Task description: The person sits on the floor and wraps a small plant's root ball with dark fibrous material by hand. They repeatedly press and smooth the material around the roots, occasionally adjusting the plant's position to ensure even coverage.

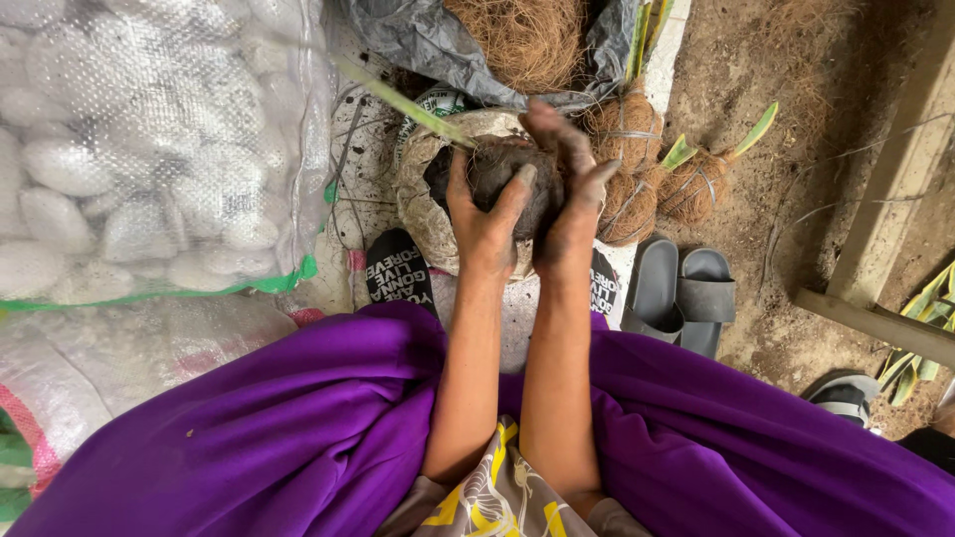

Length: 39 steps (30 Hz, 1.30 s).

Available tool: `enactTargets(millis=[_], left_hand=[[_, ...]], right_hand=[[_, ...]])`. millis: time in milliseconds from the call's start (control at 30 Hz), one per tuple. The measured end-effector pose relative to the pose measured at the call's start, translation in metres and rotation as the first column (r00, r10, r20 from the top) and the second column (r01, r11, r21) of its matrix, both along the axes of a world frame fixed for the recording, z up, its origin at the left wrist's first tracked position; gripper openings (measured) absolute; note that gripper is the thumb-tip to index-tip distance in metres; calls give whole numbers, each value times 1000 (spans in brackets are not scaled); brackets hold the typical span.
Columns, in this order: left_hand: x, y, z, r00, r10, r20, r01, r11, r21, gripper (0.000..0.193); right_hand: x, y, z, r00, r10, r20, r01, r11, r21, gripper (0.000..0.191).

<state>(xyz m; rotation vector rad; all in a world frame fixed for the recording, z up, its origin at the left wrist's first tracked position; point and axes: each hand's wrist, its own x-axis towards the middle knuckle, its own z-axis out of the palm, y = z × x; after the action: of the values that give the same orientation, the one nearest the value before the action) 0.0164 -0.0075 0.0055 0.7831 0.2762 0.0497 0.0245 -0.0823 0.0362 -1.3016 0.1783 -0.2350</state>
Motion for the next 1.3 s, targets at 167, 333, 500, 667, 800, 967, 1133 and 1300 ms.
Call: enactTargets(millis=[167, 333, 500, 667, 800, 967, 1133, 1300], left_hand=[[-3, -1, 3, 1000, 1, 12, -2, 998, 58, 57], [-3, 0, -4, 997, -68, 26, 69, 997, -34, 61], [-5, -5, -14, 997, 75, 33, -76, 996, 44, 17], [-6, -4, -13, 985, 127, 117, -144, 978, 150, 15], [-1, 3, 3, 982, 105, 159, -141, 962, 235, 17], [12, 4, 21, 974, 125, 187, -181, 929, 323, 51], [7, 1, 10, 1000, 2, -5, -3, 986, -165, 37], [-1, 0, -16, 998, 61, -30, -62, 997, -38, 20]], right_hand=[[-4, 10, -9, 995, -81, -60, 82, 997, 7, 75], [3, -1, -8, 993, -38, -108, 51, 992, 119, 76], [-7, -2, -8, 982, 172, -83, -137, 936, 324, 79], [-13, 2, -22, 976, 102, -193, -44, 958, 283, 53], [-12, 5, -25, 987, 17, -160, 28, 962, 272, 46], [-10, 8, -15, 993, -112, -33, 111, 993, -39, 63], [-6, 13, -13, 984, -166, 61, 172, 979, -111, 78], [-8, 15, -13, 994, -109, 31, 110, 994, -25, 79]])
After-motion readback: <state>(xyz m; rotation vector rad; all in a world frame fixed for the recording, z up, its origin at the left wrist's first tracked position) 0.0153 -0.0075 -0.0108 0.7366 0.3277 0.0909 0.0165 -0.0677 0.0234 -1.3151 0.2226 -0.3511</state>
